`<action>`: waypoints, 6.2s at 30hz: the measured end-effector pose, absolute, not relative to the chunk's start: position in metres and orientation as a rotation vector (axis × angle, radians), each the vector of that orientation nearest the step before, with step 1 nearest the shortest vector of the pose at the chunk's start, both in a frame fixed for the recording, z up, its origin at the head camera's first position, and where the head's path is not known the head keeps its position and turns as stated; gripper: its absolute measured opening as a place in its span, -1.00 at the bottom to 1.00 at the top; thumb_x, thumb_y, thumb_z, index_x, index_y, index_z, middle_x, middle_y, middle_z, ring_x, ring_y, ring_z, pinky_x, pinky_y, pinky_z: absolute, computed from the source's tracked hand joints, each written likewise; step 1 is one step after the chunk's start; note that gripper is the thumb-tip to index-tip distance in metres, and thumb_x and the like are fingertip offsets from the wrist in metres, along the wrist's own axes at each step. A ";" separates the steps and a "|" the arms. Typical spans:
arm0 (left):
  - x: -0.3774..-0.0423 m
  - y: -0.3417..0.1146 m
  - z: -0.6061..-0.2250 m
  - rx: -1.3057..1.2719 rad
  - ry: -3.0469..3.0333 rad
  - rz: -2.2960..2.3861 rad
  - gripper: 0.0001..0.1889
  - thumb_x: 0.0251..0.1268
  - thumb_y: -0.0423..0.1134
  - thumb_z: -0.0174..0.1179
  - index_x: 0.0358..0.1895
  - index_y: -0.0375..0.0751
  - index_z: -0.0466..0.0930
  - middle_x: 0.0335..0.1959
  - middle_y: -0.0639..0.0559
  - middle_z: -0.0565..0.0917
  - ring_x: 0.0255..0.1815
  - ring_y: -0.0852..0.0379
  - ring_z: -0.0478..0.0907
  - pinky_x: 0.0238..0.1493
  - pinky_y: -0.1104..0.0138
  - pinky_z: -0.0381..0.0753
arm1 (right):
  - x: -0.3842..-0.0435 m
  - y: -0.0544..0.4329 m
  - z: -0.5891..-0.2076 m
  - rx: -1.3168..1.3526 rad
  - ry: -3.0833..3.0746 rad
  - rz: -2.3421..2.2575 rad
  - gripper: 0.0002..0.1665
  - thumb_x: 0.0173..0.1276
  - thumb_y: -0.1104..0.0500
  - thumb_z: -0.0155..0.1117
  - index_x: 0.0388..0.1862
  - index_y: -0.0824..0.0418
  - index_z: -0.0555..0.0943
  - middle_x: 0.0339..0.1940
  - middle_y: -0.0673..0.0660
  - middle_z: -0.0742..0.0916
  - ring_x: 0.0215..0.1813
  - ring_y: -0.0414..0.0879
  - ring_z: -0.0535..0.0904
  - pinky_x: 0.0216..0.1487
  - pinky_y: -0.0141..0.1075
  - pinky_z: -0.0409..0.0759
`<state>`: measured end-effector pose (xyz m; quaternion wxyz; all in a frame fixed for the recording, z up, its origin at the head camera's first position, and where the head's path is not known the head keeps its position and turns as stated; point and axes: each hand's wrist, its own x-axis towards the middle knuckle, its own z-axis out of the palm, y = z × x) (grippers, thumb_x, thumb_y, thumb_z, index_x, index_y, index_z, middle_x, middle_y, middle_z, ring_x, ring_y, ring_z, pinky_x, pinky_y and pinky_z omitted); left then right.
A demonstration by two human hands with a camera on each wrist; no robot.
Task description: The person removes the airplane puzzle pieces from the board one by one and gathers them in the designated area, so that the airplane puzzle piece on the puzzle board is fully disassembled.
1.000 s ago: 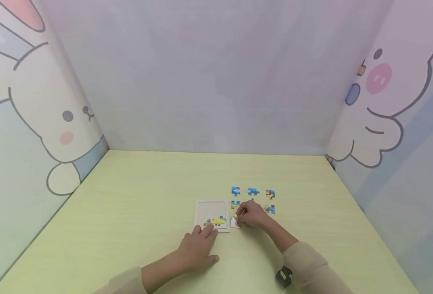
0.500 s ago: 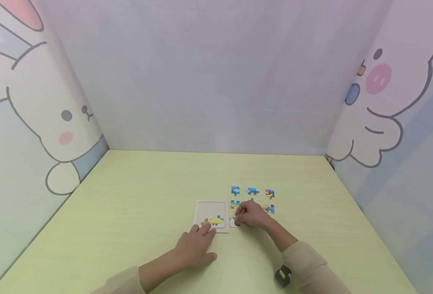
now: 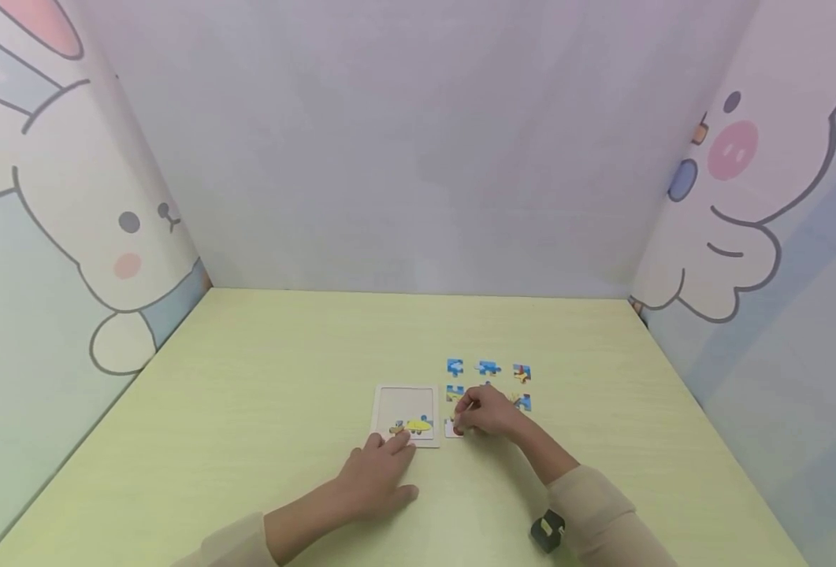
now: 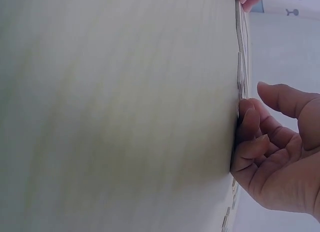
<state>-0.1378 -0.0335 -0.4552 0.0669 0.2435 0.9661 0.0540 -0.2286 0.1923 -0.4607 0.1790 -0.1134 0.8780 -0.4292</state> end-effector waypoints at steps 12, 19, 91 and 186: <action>-0.131 -0.028 -0.441 0.729 2.927 0.173 -0.42 0.13 0.21 0.17 0.11 -0.09 0.54 0.19 -0.01 0.42 -0.01 -0.04 0.41 -0.17 0.10 0.44 | -0.233 0.201 -0.450 -0.339 2.449 -1.298 -0.85 0.26 0.25 0.23 -0.25 0.32 0.58 -0.53 0.09 0.57 -0.51 -0.01 0.45 -0.50 -0.22 0.40; -0.131 -0.016 -0.441 0.718 2.946 0.190 -0.38 0.12 0.20 0.18 0.15 -0.14 0.48 0.21 -0.03 0.41 0.07 -0.07 0.38 -0.13 0.08 0.44 | -0.236 0.196 -0.444 -0.387 2.404 -1.339 -0.81 0.29 0.19 0.23 -0.22 0.31 0.57 -0.48 0.11 0.58 -0.51 -0.03 0.44 -0.58 -0.33 0.30; -0.126 0.001 -0.455 0.635 2.934 -0.014 -0.27 0.09 0.31 0.10 0.31 0.05 0.35 0.30 0.16 0.30 0.07 0.01 0.27 -0.19 0.12 0.33 | -0.267 0.108 -0.455 -0.829 2.227 -0.870 -0.92 0.14 0.35 0.35 -0.37 0.23 0.63 -0.51 -0.01 0.62 -0.48 -0.18 0.46 -0.41 -0.36 0.43; -0.129 -0.005 -0.462 0.694 2.927 -0.004 -0.25 0.10 0.32 0.09 0.32 0.02 0.33 0.32 0.12 0.30 0.09 0.02 0.27 -0.27 0.17 0.35 | -0.260 0.202 -0.432 -0.718 2.172 -1.128 -0.95 0.27 0.30 0.23 -0.30 0.29 0.57 -0.55 0.03 0.53 -0.52 -0.11 0.32 -0.51 -0.29 0.29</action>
